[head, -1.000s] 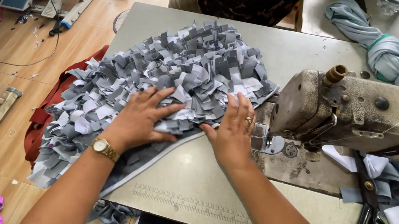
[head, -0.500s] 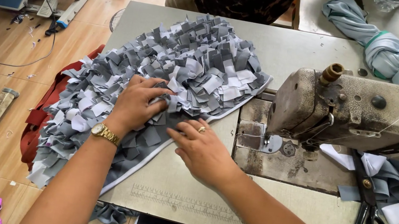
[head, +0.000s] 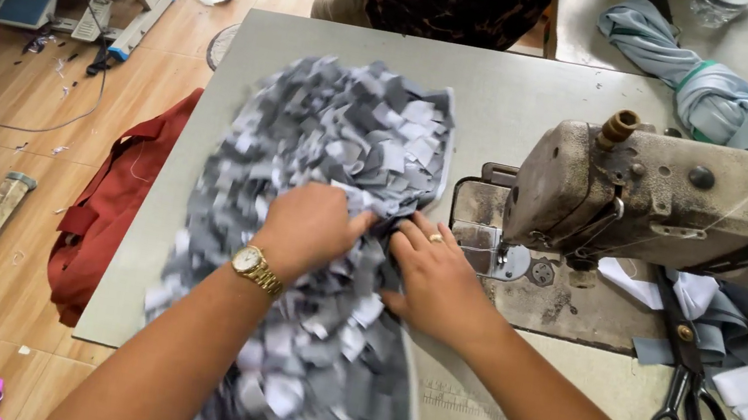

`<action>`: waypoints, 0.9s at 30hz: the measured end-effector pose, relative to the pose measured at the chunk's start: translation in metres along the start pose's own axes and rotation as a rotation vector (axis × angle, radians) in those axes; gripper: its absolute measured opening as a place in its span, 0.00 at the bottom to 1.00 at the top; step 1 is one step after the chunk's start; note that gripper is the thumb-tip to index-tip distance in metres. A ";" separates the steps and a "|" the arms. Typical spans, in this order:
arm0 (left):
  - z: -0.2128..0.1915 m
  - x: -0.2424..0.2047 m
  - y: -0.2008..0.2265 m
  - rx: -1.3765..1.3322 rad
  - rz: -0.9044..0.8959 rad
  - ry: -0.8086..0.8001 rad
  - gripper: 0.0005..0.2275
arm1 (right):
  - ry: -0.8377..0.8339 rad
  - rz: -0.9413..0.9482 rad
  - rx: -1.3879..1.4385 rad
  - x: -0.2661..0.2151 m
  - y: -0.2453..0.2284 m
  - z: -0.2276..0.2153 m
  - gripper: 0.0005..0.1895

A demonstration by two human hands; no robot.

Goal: Cutting fabric strips and sewing them onto a base mat using an industrial sewing machine

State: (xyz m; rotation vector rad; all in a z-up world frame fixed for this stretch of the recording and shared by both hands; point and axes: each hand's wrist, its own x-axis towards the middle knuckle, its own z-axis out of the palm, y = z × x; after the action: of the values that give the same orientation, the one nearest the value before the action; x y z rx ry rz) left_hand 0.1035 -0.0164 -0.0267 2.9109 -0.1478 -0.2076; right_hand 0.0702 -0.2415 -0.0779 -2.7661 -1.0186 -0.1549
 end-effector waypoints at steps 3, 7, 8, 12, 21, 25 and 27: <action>-0.005 -0.003 0.006 0.057 0.203 0.380 0.20 | -0.046 -0.086 0.092 -0.035 0.012 -0.017 0.34; 0.015 -0.004 0.001 0.100 0.514 0.509 0.29 | -0.118 -0.088 0.180 -0.086 0.008 -0.035 0.32; 0.021 -0.008 0.001 0.135 0.431 0.333 0.31 | -0.152 -0.065 0.223 -0.097 0.006 -0.039 0.33; 0.017 -0.029 0.021 0.094 0.368 0.182 0.29 | -0.083 -0.066 0.264 -0.147 0.008 -0.041 0.33; 0.038 -0.110 0.098 0.144 0.434 0.230 0.14 | 0.125 0.026 0.468 -0.146 -0.004 -0.053 0.18; 0.037 -0.093 0.104 0.233 0.464 0.237 0.12 | 0.192 -0.079 0.340 -0.150 -0.016 -0.029 0.23; 0.028 -0.078 0.116 0.177 0.723 0.357 0.11 | 0.181 -0.092 0.368 -0.152 -0.020 -0.034 0.21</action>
State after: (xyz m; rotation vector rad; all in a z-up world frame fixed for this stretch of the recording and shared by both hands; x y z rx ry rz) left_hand 0.0127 -0.1260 -0.0177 2.7762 -1.1617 0.4574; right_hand -0.0596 -0.3297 -0.0671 -2.3315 -1.0120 -0.2043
